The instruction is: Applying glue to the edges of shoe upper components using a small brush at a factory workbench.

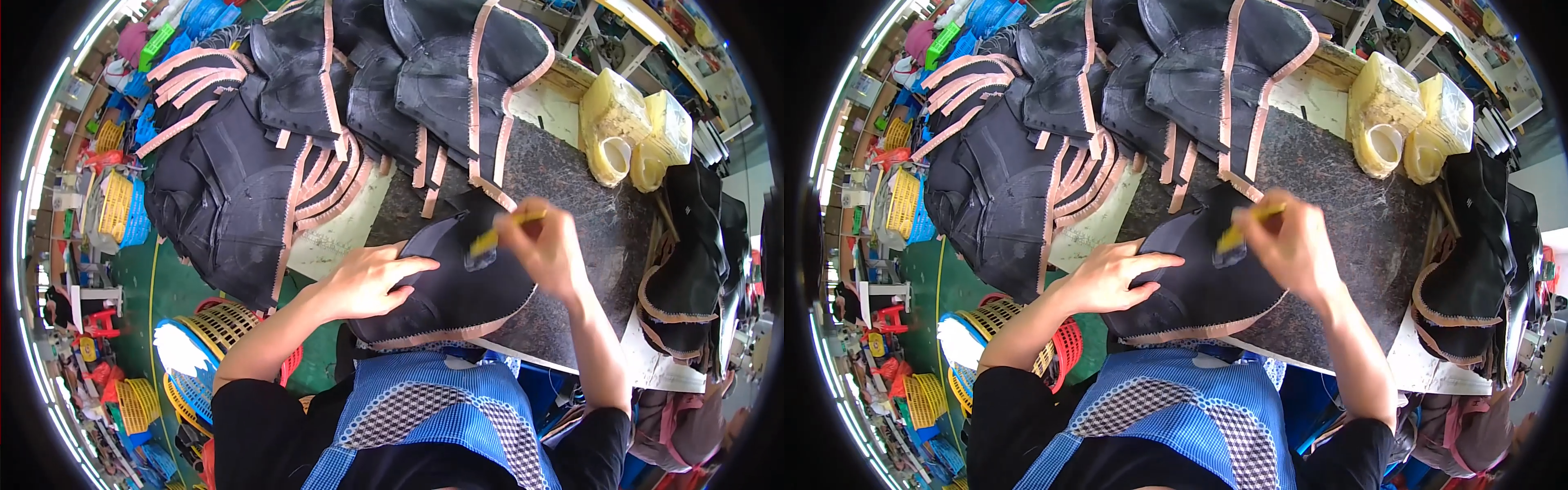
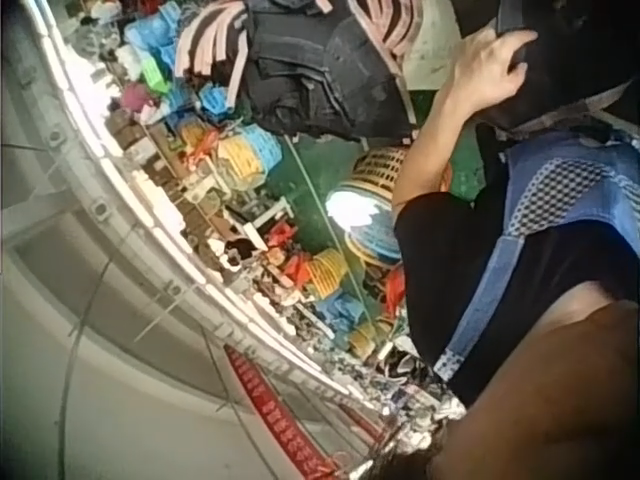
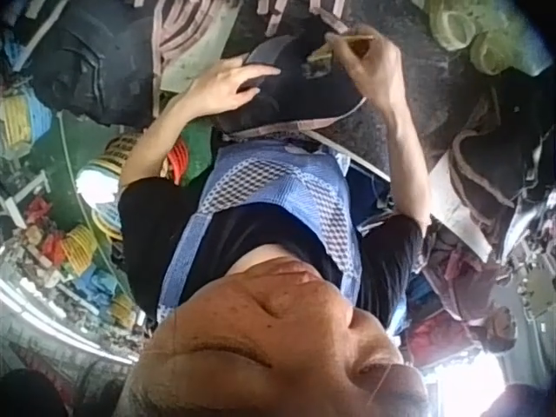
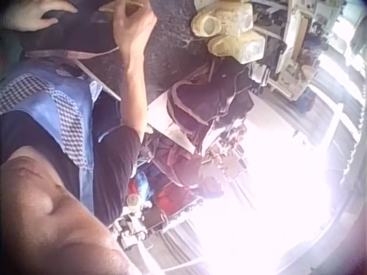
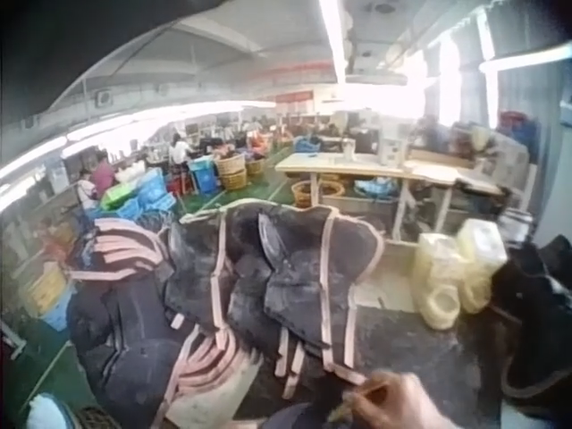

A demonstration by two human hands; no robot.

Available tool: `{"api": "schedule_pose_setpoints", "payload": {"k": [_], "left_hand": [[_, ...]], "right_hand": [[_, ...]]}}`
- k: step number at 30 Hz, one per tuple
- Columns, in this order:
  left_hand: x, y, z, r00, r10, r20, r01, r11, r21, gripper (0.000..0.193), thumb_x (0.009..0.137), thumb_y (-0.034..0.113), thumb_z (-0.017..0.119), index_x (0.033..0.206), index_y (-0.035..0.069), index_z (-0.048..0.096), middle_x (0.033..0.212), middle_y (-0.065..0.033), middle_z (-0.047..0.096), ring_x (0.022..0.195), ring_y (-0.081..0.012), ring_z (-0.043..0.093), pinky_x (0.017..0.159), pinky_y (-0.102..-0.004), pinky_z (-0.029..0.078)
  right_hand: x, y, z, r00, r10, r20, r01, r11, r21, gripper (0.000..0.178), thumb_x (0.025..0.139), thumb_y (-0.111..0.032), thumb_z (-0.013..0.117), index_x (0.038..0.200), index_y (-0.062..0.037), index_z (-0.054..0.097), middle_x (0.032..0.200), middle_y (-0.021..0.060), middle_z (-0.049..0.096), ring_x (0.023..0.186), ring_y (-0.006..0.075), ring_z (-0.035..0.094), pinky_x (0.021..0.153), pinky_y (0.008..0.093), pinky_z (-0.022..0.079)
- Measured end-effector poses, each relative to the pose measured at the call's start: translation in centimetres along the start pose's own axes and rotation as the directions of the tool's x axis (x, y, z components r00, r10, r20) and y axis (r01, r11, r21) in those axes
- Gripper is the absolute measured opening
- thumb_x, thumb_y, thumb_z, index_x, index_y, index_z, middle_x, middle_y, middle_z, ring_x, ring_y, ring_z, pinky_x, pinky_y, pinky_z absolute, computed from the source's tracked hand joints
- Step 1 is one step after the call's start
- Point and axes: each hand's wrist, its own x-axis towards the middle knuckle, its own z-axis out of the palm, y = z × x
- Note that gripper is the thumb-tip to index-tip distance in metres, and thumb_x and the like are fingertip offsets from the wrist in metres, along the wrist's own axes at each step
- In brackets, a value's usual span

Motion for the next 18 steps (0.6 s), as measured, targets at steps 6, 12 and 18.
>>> {"api": "schedule_pose_setpoints", "payload": {"k": [6,12,18], "left_hand": [[-0.3,-1.2,1.5,1.0,0.01,-0.022,-0.011,0.998,-0.058,0.046,0.084,0.019,0.07,0.129,0.023,0.06,0.088,-0.011,0.061,0.08,-0.0306,0.065,0.07,-0.0426,0.054],[0.0,-1.3,1.0,0.996,0.077,-0.038,-0.082,0.984,-0.159,0.049,0.083,0.018,0.071,0.13,0.021,0.058,0.103,-0.014,0.065,0.087,-0.0336,0.067,0.075,-0.042,0.055],[0.3,-1.0,1.5,0.999,-0.007,-0.053,-0.005,0.974,-0.227,0.051,0.081,0.013,0.074,0.129,0.018,0.061,0.112,-0.0163,0.067,0.098,-0.0353,0.067,0.085,-0.0404,0.055]], "right_hand": [[-3.0,2.0,0.8,0.98,-0.156,0.12,0.154,0.988,0.029,0.021,0.085,-0.017,0.073,0.083,0.0024,0.066,0.069,0.0141,0.069,0.065,0.0187,0.071,0.058,0.0299,0.056],[-1.5,1.4,0.0,0.982,0.019,-0.186,0.02,0.978,0.208,0.019,0.09,-0.015,0.068,0.093,0.0036,0.065,0.079,0.0104,0.069,0.071,0.0118,0.065,0.065,0.0261,0.053],[-8.5,3.4,0.5,0.997,-0.035,0.071,0.024,0.987,0.157,0.02,0.081,-0.02,0.075,0.081,-0.0003,0.068,0.077,0.0102,0.071,0.067,0.017,0.068,0.064,0.03,0.055]]}}
